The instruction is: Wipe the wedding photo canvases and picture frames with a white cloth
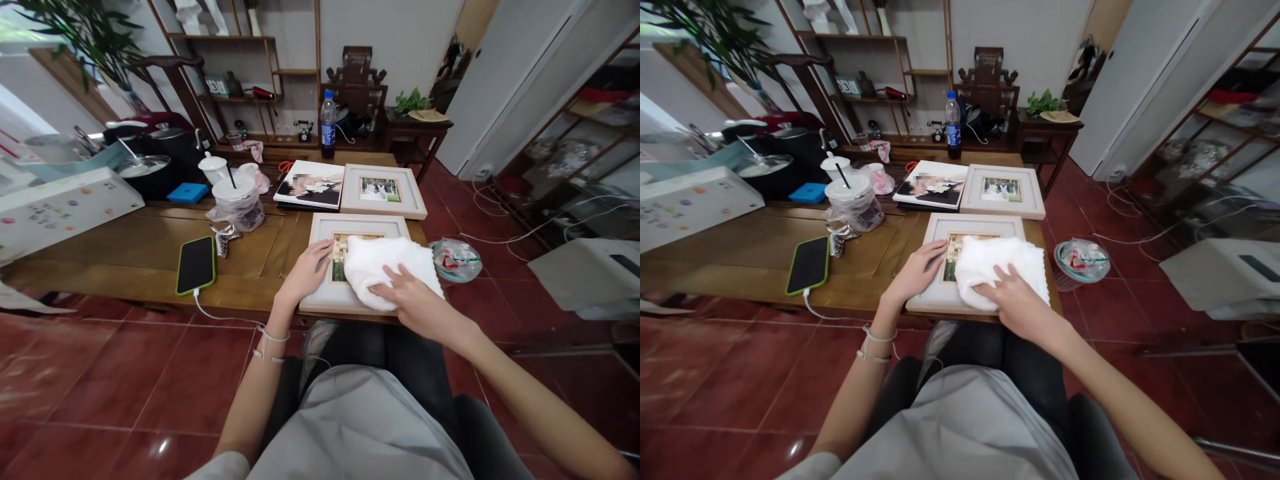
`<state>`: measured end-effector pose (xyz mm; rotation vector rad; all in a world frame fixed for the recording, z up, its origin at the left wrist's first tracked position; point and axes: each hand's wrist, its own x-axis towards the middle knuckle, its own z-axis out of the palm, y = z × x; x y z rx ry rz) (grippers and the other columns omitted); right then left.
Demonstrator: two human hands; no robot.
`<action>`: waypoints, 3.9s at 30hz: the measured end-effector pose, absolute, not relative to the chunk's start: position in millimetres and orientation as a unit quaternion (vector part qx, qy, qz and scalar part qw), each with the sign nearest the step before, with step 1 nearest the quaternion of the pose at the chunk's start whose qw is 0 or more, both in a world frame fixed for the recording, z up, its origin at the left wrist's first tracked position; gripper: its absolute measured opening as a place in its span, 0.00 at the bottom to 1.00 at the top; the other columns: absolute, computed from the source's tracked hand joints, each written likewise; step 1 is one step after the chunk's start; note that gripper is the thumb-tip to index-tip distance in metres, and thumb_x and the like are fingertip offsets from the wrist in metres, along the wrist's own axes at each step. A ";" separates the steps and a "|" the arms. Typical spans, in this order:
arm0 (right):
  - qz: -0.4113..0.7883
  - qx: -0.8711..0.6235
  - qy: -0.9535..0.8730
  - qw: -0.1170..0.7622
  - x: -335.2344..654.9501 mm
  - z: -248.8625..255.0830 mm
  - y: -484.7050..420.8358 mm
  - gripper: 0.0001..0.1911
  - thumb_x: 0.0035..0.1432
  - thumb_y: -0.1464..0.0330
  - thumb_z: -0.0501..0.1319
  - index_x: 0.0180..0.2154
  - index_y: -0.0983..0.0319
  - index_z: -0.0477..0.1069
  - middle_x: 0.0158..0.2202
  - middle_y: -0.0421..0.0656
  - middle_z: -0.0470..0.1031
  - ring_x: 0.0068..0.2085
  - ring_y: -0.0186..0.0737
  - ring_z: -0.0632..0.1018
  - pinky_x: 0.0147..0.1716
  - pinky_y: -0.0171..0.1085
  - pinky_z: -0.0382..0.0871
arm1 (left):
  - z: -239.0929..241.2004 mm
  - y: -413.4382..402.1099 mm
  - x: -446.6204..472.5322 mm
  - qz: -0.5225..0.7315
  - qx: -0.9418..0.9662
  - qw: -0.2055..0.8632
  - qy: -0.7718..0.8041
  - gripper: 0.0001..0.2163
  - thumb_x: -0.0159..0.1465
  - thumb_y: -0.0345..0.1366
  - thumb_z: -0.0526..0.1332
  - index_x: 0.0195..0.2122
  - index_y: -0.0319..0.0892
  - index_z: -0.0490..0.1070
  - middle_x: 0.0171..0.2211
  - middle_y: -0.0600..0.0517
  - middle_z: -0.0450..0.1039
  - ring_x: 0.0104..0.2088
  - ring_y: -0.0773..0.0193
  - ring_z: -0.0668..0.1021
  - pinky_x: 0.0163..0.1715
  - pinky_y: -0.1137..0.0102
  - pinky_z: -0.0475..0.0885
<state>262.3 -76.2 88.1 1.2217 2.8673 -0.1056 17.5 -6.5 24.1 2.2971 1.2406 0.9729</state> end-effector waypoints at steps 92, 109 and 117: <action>0.101 0.485 0.858 -0.136 262.4 112.4 -83.3 0.29 0.44 0.82 0.51 0.49 0.65 0.70 0.57 0.54 0.65 0.57 0.59 0.67 0.51 0.55 0.65 | 22.1 -1.4 15.7 0.363 0.801 0.207 0.429 0.15 0.64 0.30 0.53 0.51 0.38 0.70 0.54 0.43 0.69 0.56 0.56 0.70 0.58 0.57 0.62; 0.022 0.435 0.900 -0.030 232.1 76.9 -102.8 0.21 0.52 0.83 0.50 0.35 0.58 0.76 0.55 0.44 0.70 0.60 0.49 0.63 0.59 0.54 0.59 | 22.8 -1.9 14.7 0.360 0.805 0.212 0.421 0.16 0.63 0.30 0.54 0.53 0.40 0.68 0.54 0.44 0.69 0.56 0.56 0.69 0.58 0.56 0.62; -0.123 0.433 0.890 -0.070 345.1 97.8 -92.0 0.18 0.41 0.80 0.50 0.26 0.58 0.73 0.56 0.38 0.69 0.58 0.46 0.66 0.58 0.50 0.59 | 21.2 -1.4 15.4 0.356 0.810 0.200 0.420 0.16 0.64 0.33 0.55 0.52 0.38 0.69 0.54 0.43 0.69 0.56 0.57 0.69 0.58 0.57 0.63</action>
